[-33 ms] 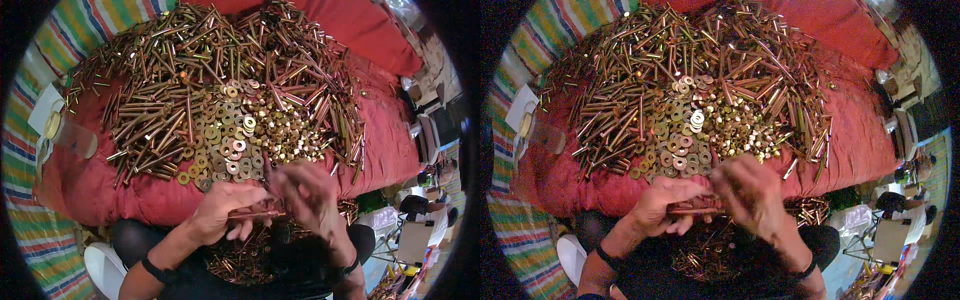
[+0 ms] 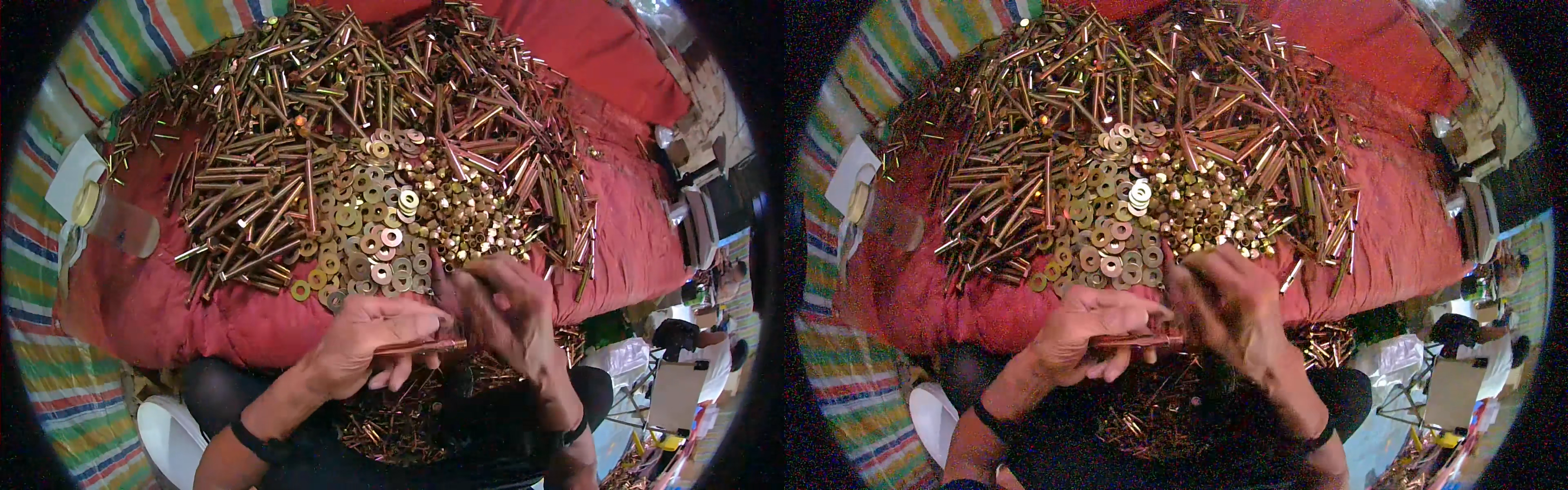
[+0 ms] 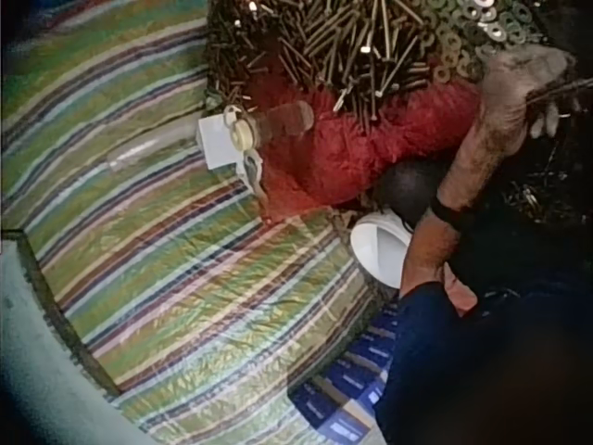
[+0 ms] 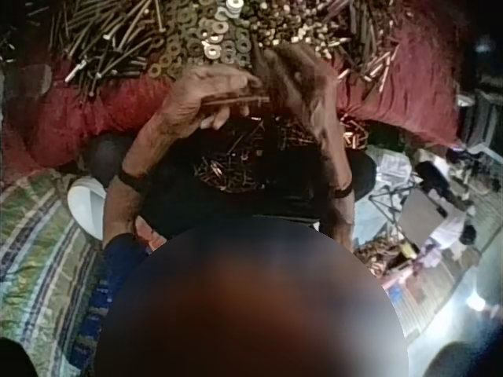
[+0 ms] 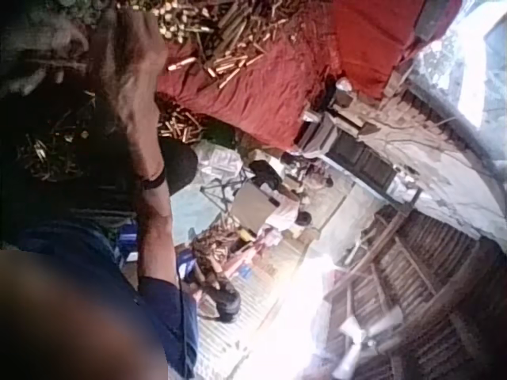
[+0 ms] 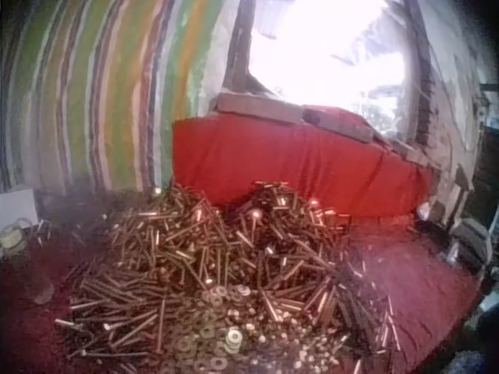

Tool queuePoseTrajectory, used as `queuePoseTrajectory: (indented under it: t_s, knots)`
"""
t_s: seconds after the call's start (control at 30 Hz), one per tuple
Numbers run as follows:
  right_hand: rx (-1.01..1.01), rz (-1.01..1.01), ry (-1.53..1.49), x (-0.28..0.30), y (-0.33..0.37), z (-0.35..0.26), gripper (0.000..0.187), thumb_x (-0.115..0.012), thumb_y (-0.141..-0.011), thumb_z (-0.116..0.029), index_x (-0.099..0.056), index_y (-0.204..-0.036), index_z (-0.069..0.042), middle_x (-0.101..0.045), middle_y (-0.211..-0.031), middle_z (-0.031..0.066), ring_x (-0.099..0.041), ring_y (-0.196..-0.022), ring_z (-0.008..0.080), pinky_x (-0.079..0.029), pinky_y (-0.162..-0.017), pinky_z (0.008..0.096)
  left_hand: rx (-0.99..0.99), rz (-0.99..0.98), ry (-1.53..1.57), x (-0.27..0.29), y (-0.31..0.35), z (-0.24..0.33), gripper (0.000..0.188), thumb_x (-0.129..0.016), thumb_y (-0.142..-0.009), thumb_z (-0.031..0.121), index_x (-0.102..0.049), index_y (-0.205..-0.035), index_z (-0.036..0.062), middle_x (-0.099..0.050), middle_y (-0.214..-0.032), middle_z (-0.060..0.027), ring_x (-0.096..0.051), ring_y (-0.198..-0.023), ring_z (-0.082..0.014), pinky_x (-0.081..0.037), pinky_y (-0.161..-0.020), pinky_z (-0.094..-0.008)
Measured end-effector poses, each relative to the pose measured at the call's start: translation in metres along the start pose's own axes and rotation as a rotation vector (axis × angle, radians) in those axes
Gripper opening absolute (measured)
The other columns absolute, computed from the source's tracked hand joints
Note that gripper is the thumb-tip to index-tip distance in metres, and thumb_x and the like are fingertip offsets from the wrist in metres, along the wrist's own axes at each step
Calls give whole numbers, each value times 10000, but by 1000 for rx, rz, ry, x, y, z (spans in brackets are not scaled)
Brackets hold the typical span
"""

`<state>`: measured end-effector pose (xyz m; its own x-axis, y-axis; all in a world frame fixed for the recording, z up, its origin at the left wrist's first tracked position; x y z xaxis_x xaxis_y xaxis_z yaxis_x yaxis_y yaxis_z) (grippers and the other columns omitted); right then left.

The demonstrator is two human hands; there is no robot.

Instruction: The person sits on the floor and repeatedly picks up metal rods and washers from a large pile on a red cloth. They thread washers onto the rods by hand and place the assembled units back onto the pile.

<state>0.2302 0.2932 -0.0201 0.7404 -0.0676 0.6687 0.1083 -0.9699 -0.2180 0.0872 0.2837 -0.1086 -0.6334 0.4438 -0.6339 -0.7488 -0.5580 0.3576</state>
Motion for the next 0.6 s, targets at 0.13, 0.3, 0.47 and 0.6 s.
queuePoseTrajectory:
  t_s: [0.13,0.3,0.47,0.6]
  knots:
    - [-64,118,33,-13,-7,37,97,-716,-969,-81,-715,-1020,2,-704,-920,173,-697,-776,323,-563,-710,406,-96,133,-128,11,5,12,240,-757,-949,165,-760,-1073,-40,-731,-782,-118,-555,-429,-103,-312,-362,-226]
    - [51,47,261,-35,-11,38,118,-699,-947,-44,-706,-1052,10,-689,-932,187,-705,-787,355,-561,-695,414,-175,227,-119,22,10,24,200,-758,-946,162,-768,-987,-34,-723,-756,-99,-537,-440,-79,-310,-381,-217]
    - [91,-93,331,-41,-7,24,274,-693,-843,17,-637,-1111,-3,-623,-914,176,-672,-800,385,-543,-666,470,-220,282,-116,28,14,33,200,-771,-925,155,-768,-973,-39,-714,-739,-84,-521,-441,-71,-316,-390,-217]
    - [201,-135,329,-40,-1,6,334,-697,-826,27,-621,-1150,-1,-599,-918,173,-660,-803,397,-538,-664,471,-193,302,-68,31,17,33,168,-802,-899,120,-786,-970,-31,-697,-710,-53,-517,-467,-55,-338,-422,-214]
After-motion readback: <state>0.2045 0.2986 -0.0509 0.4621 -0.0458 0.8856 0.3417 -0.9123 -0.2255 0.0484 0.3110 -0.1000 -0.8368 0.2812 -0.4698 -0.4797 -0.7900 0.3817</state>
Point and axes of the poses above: each hand's wrist, its own y-axis away from the middle knuckle, its own x-axis out of the back of the hand, z = x × y, the point moved 10 cm from there along -y, towards the middle knuckle
